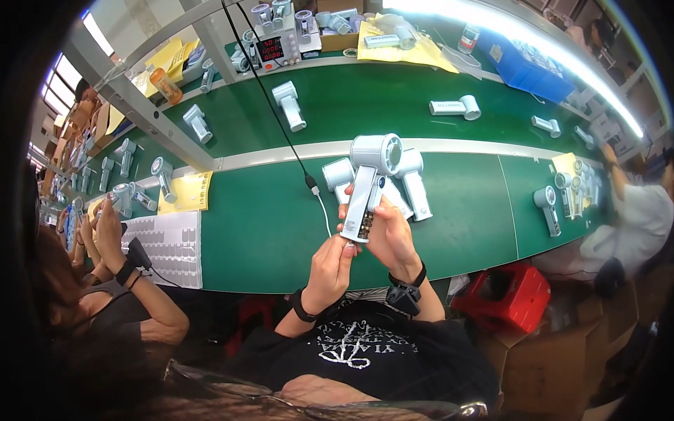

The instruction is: The person picks up a handheld fan, plugs a cable into it, and presses its buttons before setting it down and repeating the process with another fan.

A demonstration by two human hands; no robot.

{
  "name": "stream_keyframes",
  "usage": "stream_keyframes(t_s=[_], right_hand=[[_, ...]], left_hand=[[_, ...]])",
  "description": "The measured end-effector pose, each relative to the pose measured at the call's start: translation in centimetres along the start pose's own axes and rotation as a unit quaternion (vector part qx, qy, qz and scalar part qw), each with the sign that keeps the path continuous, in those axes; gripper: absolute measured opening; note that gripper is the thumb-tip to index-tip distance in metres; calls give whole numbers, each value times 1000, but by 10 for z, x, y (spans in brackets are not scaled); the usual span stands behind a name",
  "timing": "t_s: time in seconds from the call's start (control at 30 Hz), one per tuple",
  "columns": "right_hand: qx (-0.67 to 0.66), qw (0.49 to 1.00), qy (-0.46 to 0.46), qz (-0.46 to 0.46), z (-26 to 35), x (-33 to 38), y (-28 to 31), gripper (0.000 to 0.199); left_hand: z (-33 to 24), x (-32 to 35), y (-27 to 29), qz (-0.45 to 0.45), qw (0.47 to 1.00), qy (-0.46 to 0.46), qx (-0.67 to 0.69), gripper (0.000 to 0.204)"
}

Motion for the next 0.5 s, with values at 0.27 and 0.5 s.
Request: stream_keyframes(t_s=[0.27, 0.5], right_hand=[[8, 996, 29, -86, -21, -1, -3, 51], [132, 978, 127, -101, -38, 0, -2, 51]], left_hand=[[-5, -5, 3, -64, 987, -60, -135, 7], [-3, -7, 10, -33, 992, 12, -118, 4]])
Point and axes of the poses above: each hand's wrist, its own x-axis away from the middle knuckle, its own y-axis out of the back of the hand, z = x × y, the point moved 1 cm from there along -x, towards the middle knuckle, and after that the axes turned 7 degrees about -z, right-handed, at the moved point
